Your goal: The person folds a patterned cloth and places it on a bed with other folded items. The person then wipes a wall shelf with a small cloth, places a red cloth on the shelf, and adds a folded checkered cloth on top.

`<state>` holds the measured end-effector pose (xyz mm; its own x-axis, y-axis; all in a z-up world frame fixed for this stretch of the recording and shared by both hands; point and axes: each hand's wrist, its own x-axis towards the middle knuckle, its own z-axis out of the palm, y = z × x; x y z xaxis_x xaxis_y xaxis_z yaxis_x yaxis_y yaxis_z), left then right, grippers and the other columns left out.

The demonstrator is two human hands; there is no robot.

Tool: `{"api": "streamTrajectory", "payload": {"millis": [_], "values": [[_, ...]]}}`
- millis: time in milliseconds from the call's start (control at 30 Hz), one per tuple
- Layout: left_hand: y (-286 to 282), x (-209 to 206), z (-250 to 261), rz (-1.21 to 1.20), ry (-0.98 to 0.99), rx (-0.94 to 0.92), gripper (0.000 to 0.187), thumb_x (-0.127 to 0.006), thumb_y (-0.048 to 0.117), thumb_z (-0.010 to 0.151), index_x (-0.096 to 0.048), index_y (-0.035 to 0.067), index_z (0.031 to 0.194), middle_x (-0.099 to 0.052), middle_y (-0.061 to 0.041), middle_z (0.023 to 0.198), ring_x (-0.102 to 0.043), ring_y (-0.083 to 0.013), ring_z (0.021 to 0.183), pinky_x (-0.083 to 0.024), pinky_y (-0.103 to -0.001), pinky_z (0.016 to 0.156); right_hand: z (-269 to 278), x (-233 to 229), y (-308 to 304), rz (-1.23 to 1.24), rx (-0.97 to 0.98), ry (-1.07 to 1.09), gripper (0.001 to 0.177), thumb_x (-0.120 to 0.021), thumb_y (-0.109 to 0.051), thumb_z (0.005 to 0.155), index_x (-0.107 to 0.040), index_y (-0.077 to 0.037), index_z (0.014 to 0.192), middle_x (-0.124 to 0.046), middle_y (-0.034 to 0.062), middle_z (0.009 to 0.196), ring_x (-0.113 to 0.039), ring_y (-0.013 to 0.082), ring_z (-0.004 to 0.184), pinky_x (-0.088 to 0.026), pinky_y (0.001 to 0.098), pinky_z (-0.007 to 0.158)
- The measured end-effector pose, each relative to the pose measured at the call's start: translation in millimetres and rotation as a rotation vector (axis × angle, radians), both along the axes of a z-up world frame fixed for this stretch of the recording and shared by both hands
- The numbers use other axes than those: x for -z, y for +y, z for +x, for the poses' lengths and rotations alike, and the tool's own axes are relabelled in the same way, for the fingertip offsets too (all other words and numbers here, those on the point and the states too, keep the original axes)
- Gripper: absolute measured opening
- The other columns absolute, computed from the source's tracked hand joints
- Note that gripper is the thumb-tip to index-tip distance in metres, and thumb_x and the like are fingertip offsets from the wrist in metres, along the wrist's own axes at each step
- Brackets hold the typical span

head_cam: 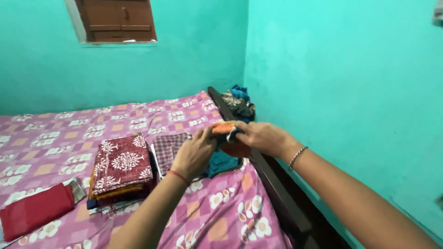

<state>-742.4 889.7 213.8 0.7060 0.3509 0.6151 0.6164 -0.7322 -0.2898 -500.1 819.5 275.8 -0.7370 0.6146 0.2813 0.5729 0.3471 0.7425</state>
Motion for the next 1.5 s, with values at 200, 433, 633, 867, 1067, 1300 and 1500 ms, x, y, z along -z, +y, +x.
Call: {"api": "streamTrajectory", "payload": {"millis": [200,433,633,867,1067,1300,1500], "values": [[60,43,30,-0.158,-0.027,0.035,0.014,-0.064,0.015,0.086,-0.075,0.008,0.093,-0.059,-0.011,0.119,-0.059,-0.0263,0.115,-0.059,-0.039,0.078,30,40,72,-0.184,-0.023,0.175,0.021,-0.064,-0.01,0.082,-0.065,-0.011,0.103,-0.057,0.017,0.141,-0.071,0.0246,0.09,-0.059,0.0358,0.078],[134,96,91,-0.24,0.108,0.082,0.013,-0.068,0.008,0.086,-0.075,0.008,0.097,-0.061,-0.008,0.117,-0.064,-0.0256,0.109,-0.059,-0.038,0.083,87,140,139,-0.365,0.124,0.179,0.021,-0.063,-0.007,0.083,-0.07,-0.008,0.103,-0.062,0.0101,0.127,-0.067,0.0274,0.097,-0.058,0.0387,0.081],[173,118,139,-0.562,0.187,0.113,0.053,-0.079,0.043,0.082,-0.066,0.042,0.133,-0.058,-0.013,0.115,-0.066,-0.0339,0.102,-0.056,-0.043,0.085,122,194,187,-0.58,0.365,0.176,0.023,-0.063,0.001,0.078,-0.069,-0.003,0.099,-0.061,0.0124,0.127,-0.068,0.03,0.101,-0.058,0.0413,0.082],[209,182,197,-0.872,0.15,0.135,0.072,-0.082,0.033,0.076,-0.058,0.034,0.143,-0.057,-0.013,0.131,-0.065,-0.034,0.115,-0.055,-0.043,0.095,165,230,222,-0.821,0.672,0.41,0.02,-0.065,-0.01,0.087,-0.071,-0.014,0.106,-0.064,0.0051,0.124,-0.07,0.0317,0.102,-0.058,0.0438,0.085],[228,237,201,-0.932,0.143,0.062,0.074,-0.075,0.009,0.075,-0.054,0.02,0.146,-0.039,-0.013,0.16,-0.046,-0.0348,0.138,-0.05,-0.048,0.104,192,265,247,-0.932,0.723,0.373,0.052,-0.068,-0.01,0.085,-0.066,-0.031,0.132,-0.058,0.002,0.141,-0.065,0.0291,0.117,-0.056,0.0427,0.095],[258,250,132,-0.863,0.238,-0.209,0.054,-0.07,0.013,0.086,-0.058,0.018,0.138,-0.035,-0.011,0.162,-0.027,-0.0319,0.153,-0.046,-0.055,0.108,161,277,292,-0.994,0.757,0.285,0.058,-0.07,-0.023,0.09,-0.052,-0.029,0.145,-0.055,0.0009,0.146,-0.056,0.0259,0.133,-0.051,0.0421,0.106],[261,228,14,-0.816,0.166,-0.418,0.058,-0.067,0.016,0.091,-0.05,0.021,0.146,-0.035,-0.009,0.16,-0.024,-0.0302,0.154,-0.043,-0.056,0.111,65,259,327,-0.943,0.662,0.244,0.056,-0.068,-0.025,0.092,-0.053,-0.031,0.146,-0.057,0.0008,0.145,-0.057,0.0253,0.133,-0.05,0.0418,0.108]]}}
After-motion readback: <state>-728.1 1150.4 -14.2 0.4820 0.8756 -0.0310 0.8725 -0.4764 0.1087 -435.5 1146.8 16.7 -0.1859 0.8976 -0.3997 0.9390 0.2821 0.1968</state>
